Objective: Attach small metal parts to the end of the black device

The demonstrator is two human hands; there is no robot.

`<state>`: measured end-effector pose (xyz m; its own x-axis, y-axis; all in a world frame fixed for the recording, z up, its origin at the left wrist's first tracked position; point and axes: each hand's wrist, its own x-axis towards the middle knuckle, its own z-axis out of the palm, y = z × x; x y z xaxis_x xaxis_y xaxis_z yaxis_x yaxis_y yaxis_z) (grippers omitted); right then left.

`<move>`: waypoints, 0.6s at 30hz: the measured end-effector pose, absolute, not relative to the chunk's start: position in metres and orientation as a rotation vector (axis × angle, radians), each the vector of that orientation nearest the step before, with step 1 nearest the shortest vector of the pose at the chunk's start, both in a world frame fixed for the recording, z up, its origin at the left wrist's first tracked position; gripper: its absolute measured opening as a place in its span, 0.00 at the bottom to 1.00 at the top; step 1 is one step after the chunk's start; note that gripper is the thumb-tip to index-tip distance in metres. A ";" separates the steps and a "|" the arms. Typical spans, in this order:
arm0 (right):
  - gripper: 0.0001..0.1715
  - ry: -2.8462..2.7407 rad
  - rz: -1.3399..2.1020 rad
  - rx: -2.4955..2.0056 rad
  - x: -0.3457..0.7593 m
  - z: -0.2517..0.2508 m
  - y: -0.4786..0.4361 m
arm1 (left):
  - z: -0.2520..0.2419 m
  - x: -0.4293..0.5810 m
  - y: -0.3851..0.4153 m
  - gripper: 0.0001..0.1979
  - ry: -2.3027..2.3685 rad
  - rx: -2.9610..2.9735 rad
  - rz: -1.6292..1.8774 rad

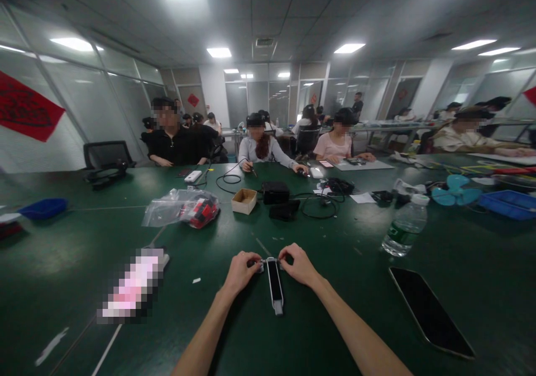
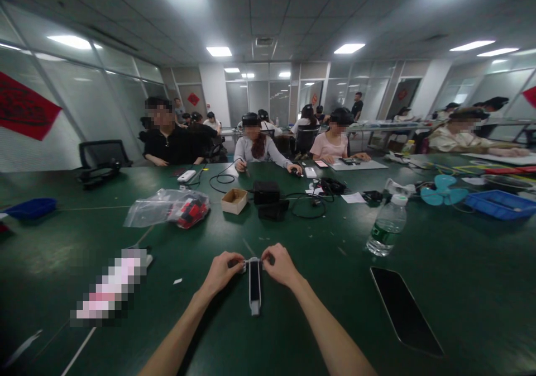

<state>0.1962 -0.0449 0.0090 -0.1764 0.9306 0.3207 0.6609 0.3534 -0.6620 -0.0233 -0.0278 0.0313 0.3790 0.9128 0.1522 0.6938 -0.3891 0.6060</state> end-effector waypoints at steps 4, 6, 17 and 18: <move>0.05 -1.917 0.543 -1.411 0.196 0.013 -0.047 | 0.031 -0.025 -0.028 0.09 1.379 2.228 0.641; 0.05 -1.915 0.553 -1.422 0.195 0.014 -0.048 | 0.029 -0.026 -0.027 0.10 1.386 2.235 0.638; 0.06 -1.908 0.521 -1.393 0.195 0.007 -0.045 | 0.023 -0.025 -0.026 0.11 1.351 2.301 0.656; 0.06 -1.913 0.507 -1.387 0.195 0.006 -0.044 | 0.022 -0.024 -0.025 0.12 1.349 2.313 0.651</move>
<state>0.1950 -0.0439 0.0063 -0.1728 0.9334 0.3143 0.6556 0.3472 -0.6706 -0.0244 -0.0252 0.0216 0.4310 0.8805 0.1973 0.7024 -0.4647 0.5392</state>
